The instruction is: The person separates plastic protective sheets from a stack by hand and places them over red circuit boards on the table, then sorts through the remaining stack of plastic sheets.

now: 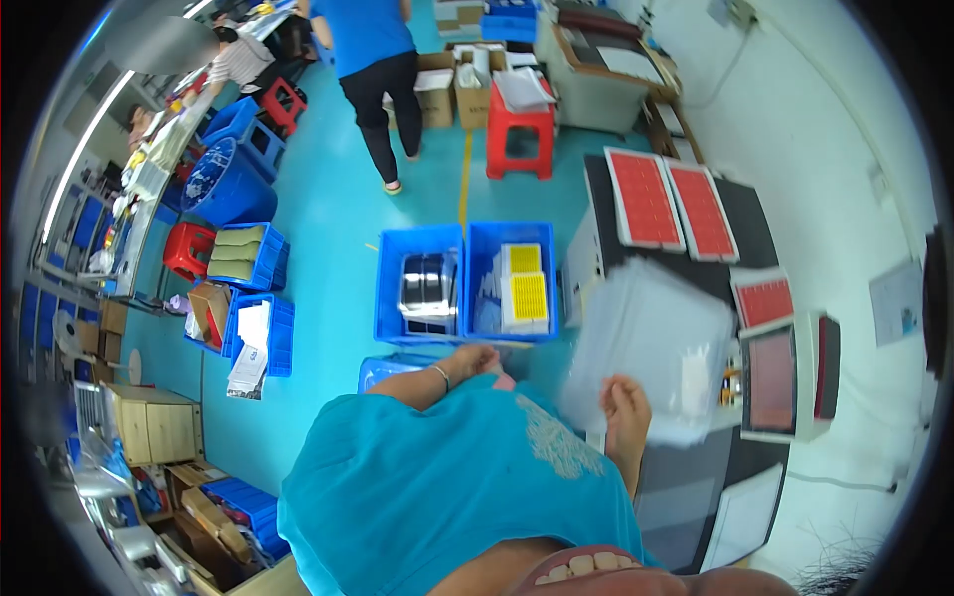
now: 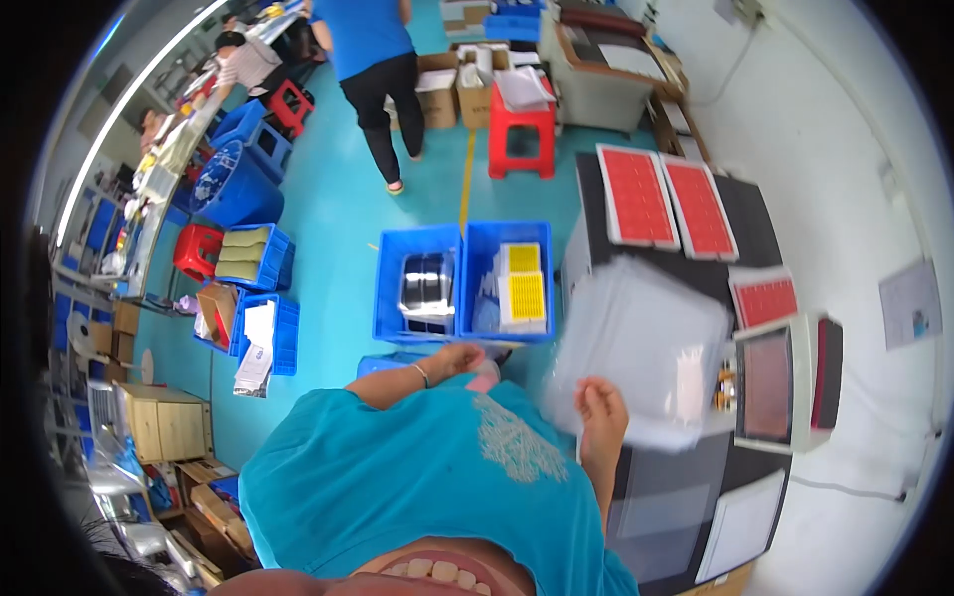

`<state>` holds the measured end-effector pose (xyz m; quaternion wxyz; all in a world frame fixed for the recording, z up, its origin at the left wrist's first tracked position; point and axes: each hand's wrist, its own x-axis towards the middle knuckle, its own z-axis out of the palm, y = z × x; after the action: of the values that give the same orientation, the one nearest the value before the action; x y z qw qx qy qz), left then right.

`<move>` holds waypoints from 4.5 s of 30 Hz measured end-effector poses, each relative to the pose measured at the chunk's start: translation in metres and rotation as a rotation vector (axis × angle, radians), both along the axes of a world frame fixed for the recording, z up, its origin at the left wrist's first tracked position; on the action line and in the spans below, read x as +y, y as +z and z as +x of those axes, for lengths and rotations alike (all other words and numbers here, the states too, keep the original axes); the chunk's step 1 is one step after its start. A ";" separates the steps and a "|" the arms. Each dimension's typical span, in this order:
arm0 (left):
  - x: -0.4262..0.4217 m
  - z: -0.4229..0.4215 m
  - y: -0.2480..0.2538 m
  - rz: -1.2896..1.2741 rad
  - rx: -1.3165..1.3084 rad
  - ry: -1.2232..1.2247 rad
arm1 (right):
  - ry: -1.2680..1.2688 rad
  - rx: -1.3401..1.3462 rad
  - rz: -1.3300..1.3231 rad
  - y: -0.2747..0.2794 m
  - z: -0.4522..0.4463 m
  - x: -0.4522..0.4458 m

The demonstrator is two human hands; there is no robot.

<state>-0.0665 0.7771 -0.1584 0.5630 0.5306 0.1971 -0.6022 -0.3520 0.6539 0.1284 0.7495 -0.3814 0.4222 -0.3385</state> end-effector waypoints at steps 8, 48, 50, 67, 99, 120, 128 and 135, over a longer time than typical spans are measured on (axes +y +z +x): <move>-0.034 0.020 0.002 0.048 0.105 0.080 | 0.113 0.129 -0.219 0.034 0.051 -0.019; -0.058 0.054 -0.004 0.195 0.055 -0.361 | -0.150 0.244 0.047 0.011 0.053 0.016; -0.057 0.056 -0.007 0.161 0.057 -0.361 | -0.119 0.246 0.019 0.015 0.059 0.014; -0.037 0.061 -0.016 0.028 0.158 -0.208 | 0.096 0.197 -0.035 0.023 0.073 0.005; -0.047 0.051 0.005 0.125 0.039 -0.232 | 0.084 0.174 0.009 0.001 0.056 0.022; -0.055 0.051 -0.004 0.115 0.052 -0.164 | 0.111 0.254 0.021 -0.001 0.070 0.023; -0.180 0.187 -0.018 -0.050 -0.347 -0.284 | 0.119 0.304 0.011 0.001 0.078 0.025; -0.318 0.330 0.155 -0.451 -0.615 0.038 | 0.095 0.303 0.001 -0.003 0.089 0.026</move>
<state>0.2633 0.4596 -0.0035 0.7097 0.5455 -0.1089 -0.4323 -0.2631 0.6803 0.1254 0.6926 -0.4472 0.5122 -0.2408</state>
